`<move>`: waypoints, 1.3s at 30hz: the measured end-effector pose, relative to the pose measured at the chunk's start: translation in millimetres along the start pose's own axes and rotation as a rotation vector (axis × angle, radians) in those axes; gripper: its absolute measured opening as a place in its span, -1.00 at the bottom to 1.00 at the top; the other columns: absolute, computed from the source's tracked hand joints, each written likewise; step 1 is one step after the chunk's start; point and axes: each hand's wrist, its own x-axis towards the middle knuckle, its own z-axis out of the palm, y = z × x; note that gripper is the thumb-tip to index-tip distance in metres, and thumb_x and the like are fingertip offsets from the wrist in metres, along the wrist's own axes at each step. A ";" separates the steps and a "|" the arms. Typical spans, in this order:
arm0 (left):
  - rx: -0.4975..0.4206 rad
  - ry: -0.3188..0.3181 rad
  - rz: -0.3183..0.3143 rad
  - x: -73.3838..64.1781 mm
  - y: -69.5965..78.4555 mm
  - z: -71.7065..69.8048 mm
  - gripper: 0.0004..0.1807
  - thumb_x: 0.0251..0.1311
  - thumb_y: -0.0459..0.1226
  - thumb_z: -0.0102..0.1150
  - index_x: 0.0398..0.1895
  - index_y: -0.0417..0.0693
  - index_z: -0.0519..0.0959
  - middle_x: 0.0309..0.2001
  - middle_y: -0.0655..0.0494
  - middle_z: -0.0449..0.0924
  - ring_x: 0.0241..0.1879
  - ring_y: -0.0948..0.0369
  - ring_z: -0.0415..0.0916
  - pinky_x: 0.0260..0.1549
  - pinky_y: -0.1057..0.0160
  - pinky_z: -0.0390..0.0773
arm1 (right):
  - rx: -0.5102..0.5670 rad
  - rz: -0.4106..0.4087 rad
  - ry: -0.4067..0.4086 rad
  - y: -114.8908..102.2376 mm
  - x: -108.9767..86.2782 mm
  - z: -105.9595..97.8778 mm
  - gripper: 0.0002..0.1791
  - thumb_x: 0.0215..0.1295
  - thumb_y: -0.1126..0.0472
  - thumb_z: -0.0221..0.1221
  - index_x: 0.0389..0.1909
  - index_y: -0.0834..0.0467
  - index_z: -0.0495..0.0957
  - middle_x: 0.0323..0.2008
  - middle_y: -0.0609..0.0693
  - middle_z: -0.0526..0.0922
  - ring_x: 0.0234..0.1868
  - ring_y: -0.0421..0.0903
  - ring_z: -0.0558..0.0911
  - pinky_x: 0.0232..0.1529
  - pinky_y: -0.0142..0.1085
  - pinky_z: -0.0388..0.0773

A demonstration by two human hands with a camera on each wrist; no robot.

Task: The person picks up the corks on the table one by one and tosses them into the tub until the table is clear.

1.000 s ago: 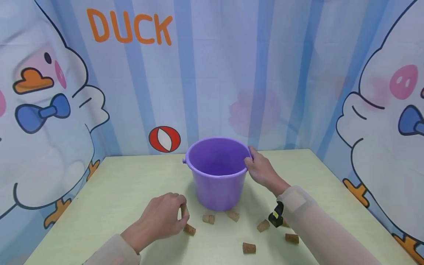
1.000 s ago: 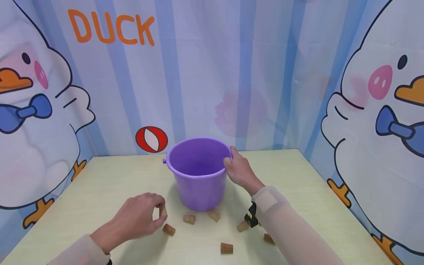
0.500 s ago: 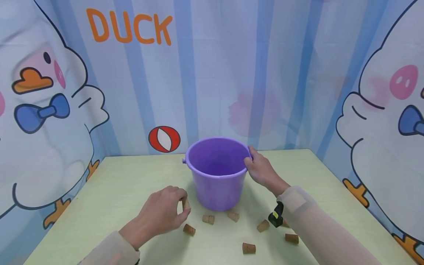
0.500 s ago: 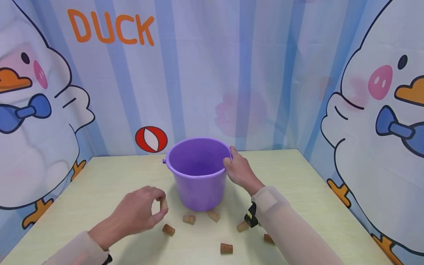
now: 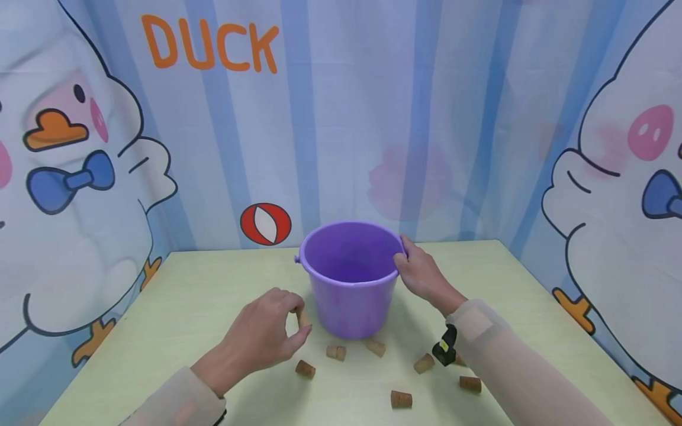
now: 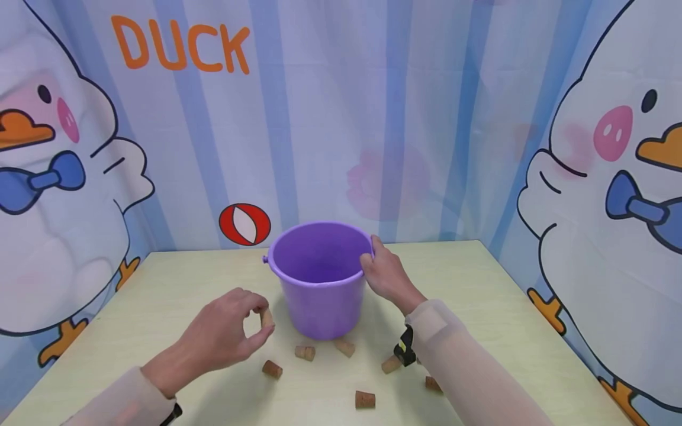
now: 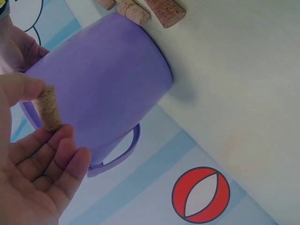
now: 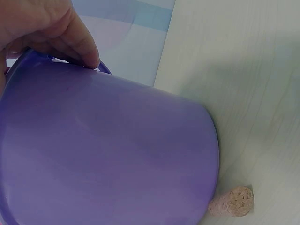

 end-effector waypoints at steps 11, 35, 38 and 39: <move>-0.018 0.075 0.049 6.4 4.1 -2.5 -0.80 0.04 -0.22 0.49 -0.39 0.06 0.59 -0.35 0.31 0.61 -0.28 0.29 0.50 -0.34 0.29 0.61 | -0.001 0.004 0.008 2.0 -0.5 -0.6 -0.28 0.48 0.14 -0.25 0.62 0.26 -0.04 0.49 0.28 0.30 0.40 0.19 0.38 0.37 0.15 0.33; -0.031 0.216 0.158 25.6 9.1 -9.7 -0.81 0.03 -0.28 0.47 -0.35 -0.02 0.60 -0.37 0.24 0.59 -0.29 0.24 0.50 -0.40 0.29 0.58 | 0.006 0.008 0.007 0.9 -0.2 0.5 -0.25 0.48 0.14 -0.25 0.64 0.27 -0.13 0.53 0.28 0.20 0.50 0.21 0.27 0.44 0.15 0.25; -0.034 0.225 0.163 27.7 10.3 -9.9 -0.80 0.03 -0.27 0.47 -0.38 0.00 0.58 -0.38 0.25 0.57 -0.30 0.24 0.49 -0.43 0.30 0.56 | 0.004 0.009 0.004 0.7 -0.1 0.6 -0.24 0.48 0.14 -0.26 0.64 0.27 -0.15 0.55 0.28 0.17 0.53 0.22 0.22 0.47 0.15 0.21; -0.035 0.227 0.163 28.2 10.7 -10.0 -0.80 0.02 -0.27 0.47 -0.38 0.00 0.57 -0.39 0.26 0.57 -0.30 0.24 0.49 -0.44 0.30 0.55 | 0.004 0.009 0.003 0.7 0.0 0.7 -0.24 0.48 0.14 -0.26 0.64 0.27 -0.15 0.54 0.28 0.18 0.52 0.22 0.23 0.46 0.16 0.21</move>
